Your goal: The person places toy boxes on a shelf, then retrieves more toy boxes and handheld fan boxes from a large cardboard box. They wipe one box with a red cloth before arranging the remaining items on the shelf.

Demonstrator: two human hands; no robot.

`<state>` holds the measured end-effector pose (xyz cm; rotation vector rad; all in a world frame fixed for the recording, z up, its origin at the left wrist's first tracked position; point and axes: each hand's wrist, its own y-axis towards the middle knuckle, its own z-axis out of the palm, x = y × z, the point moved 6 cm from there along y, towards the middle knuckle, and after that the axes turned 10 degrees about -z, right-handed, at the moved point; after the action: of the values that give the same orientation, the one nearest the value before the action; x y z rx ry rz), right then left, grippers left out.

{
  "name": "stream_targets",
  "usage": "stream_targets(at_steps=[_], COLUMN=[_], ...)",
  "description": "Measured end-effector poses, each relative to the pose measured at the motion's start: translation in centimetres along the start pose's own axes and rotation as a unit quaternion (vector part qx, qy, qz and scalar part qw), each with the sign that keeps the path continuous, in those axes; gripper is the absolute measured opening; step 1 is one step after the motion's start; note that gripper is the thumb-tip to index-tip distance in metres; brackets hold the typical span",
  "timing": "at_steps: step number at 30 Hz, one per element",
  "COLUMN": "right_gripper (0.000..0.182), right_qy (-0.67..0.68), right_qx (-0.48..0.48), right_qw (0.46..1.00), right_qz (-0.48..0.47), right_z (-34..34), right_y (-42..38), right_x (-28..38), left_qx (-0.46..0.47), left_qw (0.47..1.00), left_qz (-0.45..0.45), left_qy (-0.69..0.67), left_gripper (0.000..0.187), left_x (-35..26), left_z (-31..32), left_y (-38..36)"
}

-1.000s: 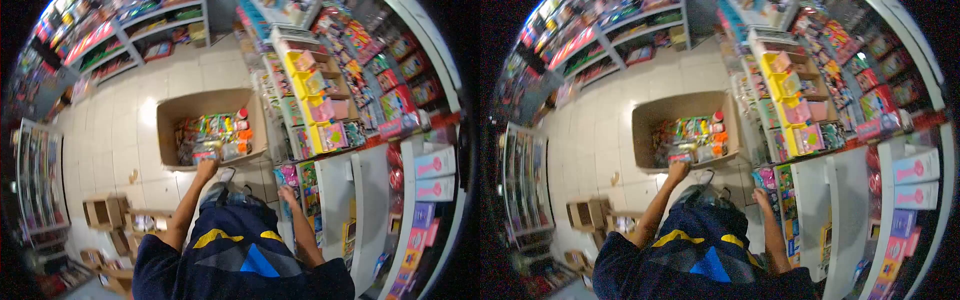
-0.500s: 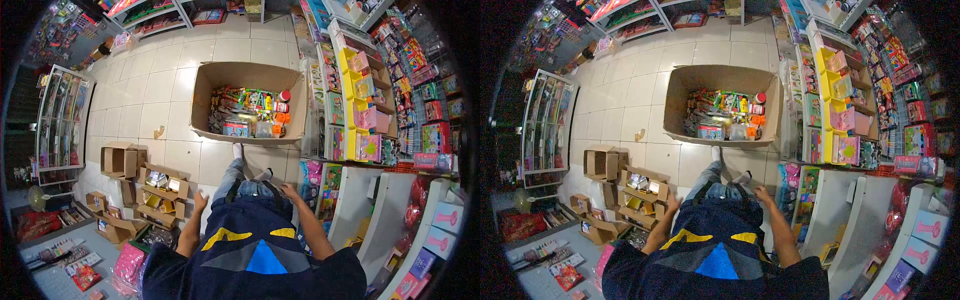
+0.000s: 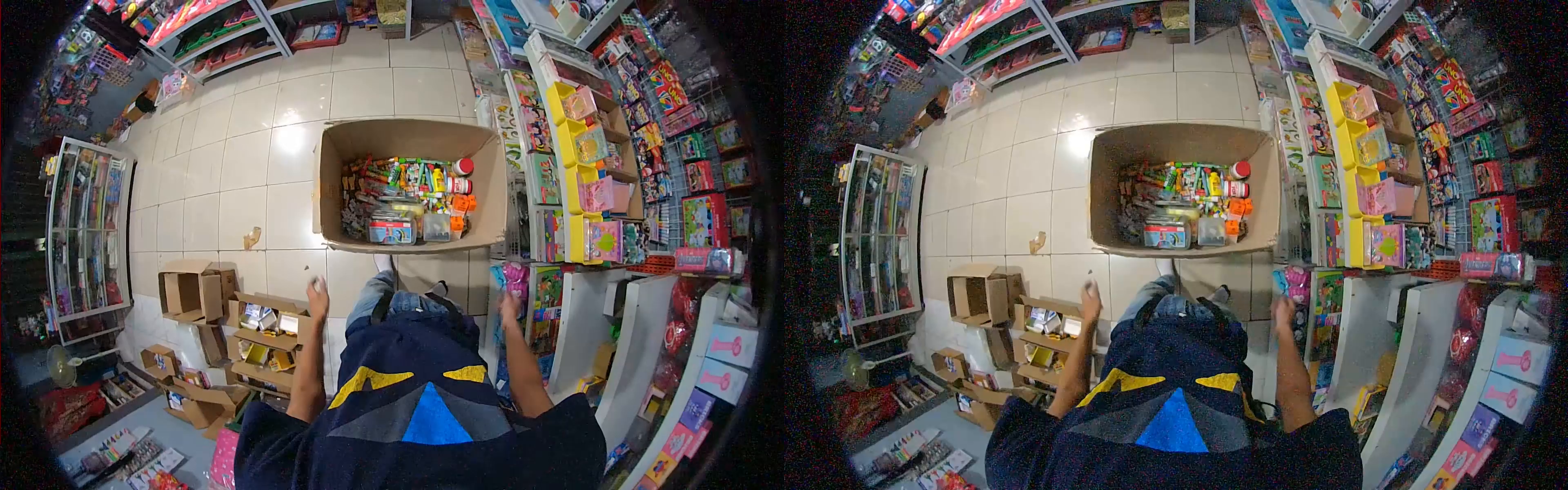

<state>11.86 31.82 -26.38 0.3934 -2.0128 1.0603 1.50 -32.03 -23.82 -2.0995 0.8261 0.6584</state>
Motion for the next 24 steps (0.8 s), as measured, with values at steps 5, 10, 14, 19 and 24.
stream_targets(at_steps=[5, 10, 14, 19, 24], right_gripper=[0.024, 0.024, 0.019, 0.015, 0.019], right_qy=[0.043, -0.138, -0.281, -0.347, -0.353], right_qx=[-0.197, -0.12, 0.01, 0.031, -0.046], right_qw=[0.937, 0.846, 0.834, 0.878, 0.833], right_qz=[-0.285, -0.501, -0.475, -0.328, -0.424], right_z=[4.5, 13.9, 19.9, 20.3, 19.7], right_y=[1.1, -3.3, -5.5, -4.9, -4.0], right_x=[17.2, 27.7, 27.8, 24.5, 25.8], left_qx=[0.132, 0.146, 0.078, 0.081, 0.07], left_qw=[0.968, 0.977, 0.989, 0.989, 0.986], left_qz=[-0.027, 0.153, 0.129, 0.125, 0.149], left_qy=[-0.211, -0.025, -0.005, -0.001, 0.003], left_gripper=[0.073, 0.059, 0.054, 0.056, 0.056], left_x=[-19.7, -24.6, -24.8, -22.1, -22.9], left_z=[-1.6, 3.2, 3.2, 4.2, 4.2], left_y=[3.3, 6.7, 6.1, 6.3, 6.7])
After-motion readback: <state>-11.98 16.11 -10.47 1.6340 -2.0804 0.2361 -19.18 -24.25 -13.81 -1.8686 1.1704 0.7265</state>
